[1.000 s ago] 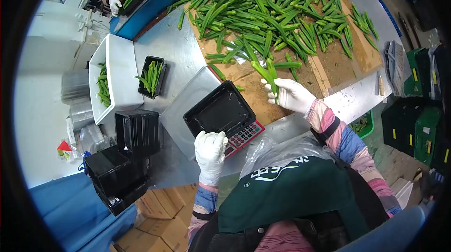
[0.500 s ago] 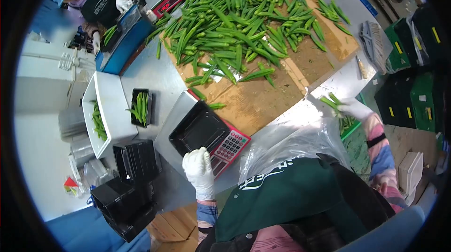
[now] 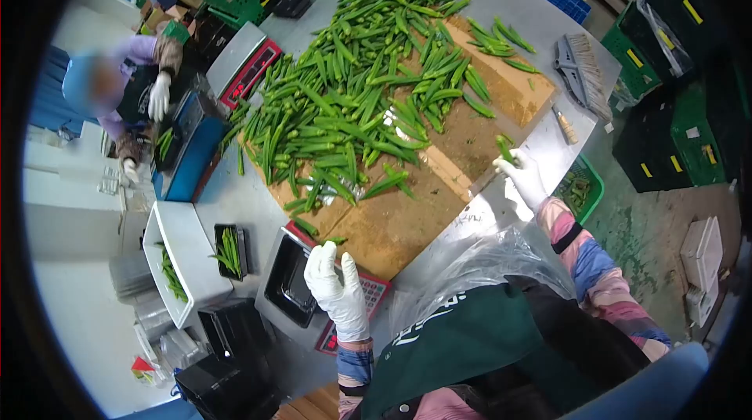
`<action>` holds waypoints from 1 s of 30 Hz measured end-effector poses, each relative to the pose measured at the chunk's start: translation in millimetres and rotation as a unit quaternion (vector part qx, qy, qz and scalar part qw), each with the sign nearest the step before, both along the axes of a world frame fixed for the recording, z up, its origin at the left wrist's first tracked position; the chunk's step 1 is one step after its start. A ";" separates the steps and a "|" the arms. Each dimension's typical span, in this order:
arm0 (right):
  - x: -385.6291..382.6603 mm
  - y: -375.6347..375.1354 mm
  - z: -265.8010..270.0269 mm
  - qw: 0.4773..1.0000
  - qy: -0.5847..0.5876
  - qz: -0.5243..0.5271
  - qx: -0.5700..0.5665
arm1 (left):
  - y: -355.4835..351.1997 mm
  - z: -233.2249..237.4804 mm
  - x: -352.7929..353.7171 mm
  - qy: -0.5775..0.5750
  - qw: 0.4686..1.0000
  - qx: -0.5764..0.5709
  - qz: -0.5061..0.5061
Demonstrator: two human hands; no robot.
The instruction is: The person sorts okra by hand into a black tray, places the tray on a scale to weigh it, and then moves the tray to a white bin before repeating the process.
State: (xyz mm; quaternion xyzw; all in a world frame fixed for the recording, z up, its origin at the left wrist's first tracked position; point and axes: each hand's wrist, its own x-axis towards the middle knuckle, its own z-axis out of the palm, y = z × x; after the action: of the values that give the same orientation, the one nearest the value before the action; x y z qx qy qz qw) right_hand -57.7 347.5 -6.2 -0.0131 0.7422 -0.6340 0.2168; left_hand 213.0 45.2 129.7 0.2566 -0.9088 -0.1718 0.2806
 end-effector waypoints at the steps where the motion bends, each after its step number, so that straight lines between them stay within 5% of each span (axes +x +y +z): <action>1: -9.6 -5.6 5.5 1.000 -0.012 0.011 0.015 | 1.8 -0.1 -12.5 0.001 1.000 0.003 -0.005; 6: -89.3 2.5 -2.2 0.993 0.096 0.010 0.066 | 4.8 -0.1 -72.7 -0.007 0.998 0.057 -0.024; 12: -252.0 36.8 -57.0 0.939 0.215 -0.151 0.223 | 17.6 -3.1 -140.4 -0.047 0.994 0.067 -0.072; 18: -375.2 13.5 -63.5 0.880 0.294 -0.079 0.365 | 34.7 -23.6 -174.6 -0.067 0.986 0.111 -0.103; 24: -376.7 -54.9 -51.4 0.855 0.337 0.122 0.374 | 28.3 -33.4 -190.8 -0.104 0.987 0.097 -0.074; 30: -356.8 -82.3 -66.9 0.888 0.326 0.041 0.322 | -23.3 -25.6 -238.0 -0.115 0.985 0.051 -0.115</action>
State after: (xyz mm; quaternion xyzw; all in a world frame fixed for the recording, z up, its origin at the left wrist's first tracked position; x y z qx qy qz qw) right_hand -414.5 265.3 -73.1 -0.1789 0.9333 -0.3108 -0.0198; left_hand -25.0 21.9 104.1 0.1820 -0.9486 -0.2181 0.1395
